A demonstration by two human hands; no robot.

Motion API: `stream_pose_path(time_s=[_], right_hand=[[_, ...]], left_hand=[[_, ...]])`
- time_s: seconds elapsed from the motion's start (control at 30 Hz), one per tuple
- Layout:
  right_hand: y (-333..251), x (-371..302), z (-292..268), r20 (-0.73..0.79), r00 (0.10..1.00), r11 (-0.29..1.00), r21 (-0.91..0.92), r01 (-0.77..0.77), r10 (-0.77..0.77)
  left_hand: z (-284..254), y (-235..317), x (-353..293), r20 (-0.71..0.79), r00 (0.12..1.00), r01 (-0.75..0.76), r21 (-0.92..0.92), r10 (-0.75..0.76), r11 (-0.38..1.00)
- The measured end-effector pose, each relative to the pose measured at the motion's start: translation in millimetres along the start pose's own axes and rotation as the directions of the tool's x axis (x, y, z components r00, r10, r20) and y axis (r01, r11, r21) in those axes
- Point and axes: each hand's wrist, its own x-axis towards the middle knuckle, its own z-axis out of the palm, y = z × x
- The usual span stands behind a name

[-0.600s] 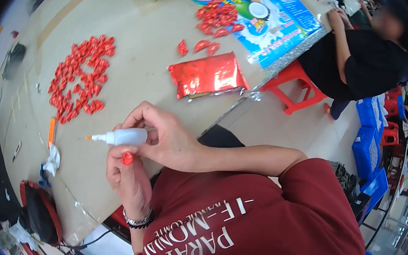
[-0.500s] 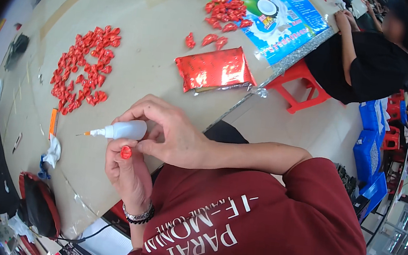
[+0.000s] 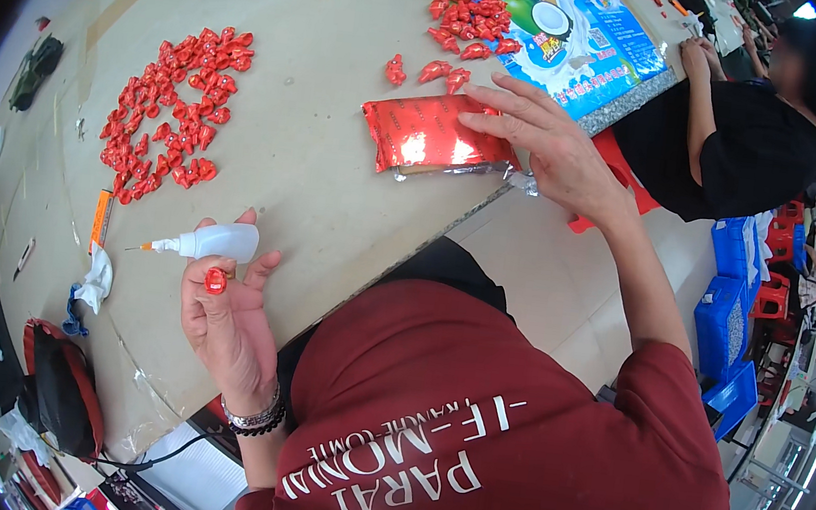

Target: The person repeatedly picks up small red plastic pieces from a table, applies a substance from a white squeeze bottle into the opening of each piece, and places the finished items into a cardboard box. The process is performed one at a time in a repetitive cycle.

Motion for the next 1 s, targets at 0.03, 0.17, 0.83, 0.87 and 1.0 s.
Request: stream_pose_path(time_s=[0.03, 0.17, 0.83, 0.87, 1.0], right_hand=[[1, -1, 5, 0.027, 1.000, 1.000, 0.012, 0.007, -0.007], [-4, -1, 8, 0.068, 0.998, 0.998, 0.064, 0.005, -0.010], [-8, -14, 50, -0.399, 0.912, 0.969, 0.248, 0.006, 0.097], [-9, -14, 51, -0.420, 0.895, 0.957, 0.287, -0.029, 0.153], [-14, -8, 40, -0.488, 0.815, 0.868, 0.495, -0.037, 0.313]], left_hand=[[0, 1, 0, -0.007, 1.000, 0.002, 0.003, -0.002, 1.000], [-2, 2, -3, -0.004, 1.000, 0.001, 0.005, -0.001, 1.000], [-1, 1, -10, -0.016, 1.000, 0.024, 0.051, -0.023, 0.998], [-2, 3, -10, -0.006, 0.999, 0.051, 0.055, -0.050, 0.997], [10, -7, 2, 0.027, 0.997, 0.071, -0.047, -0.070, 0.996]])
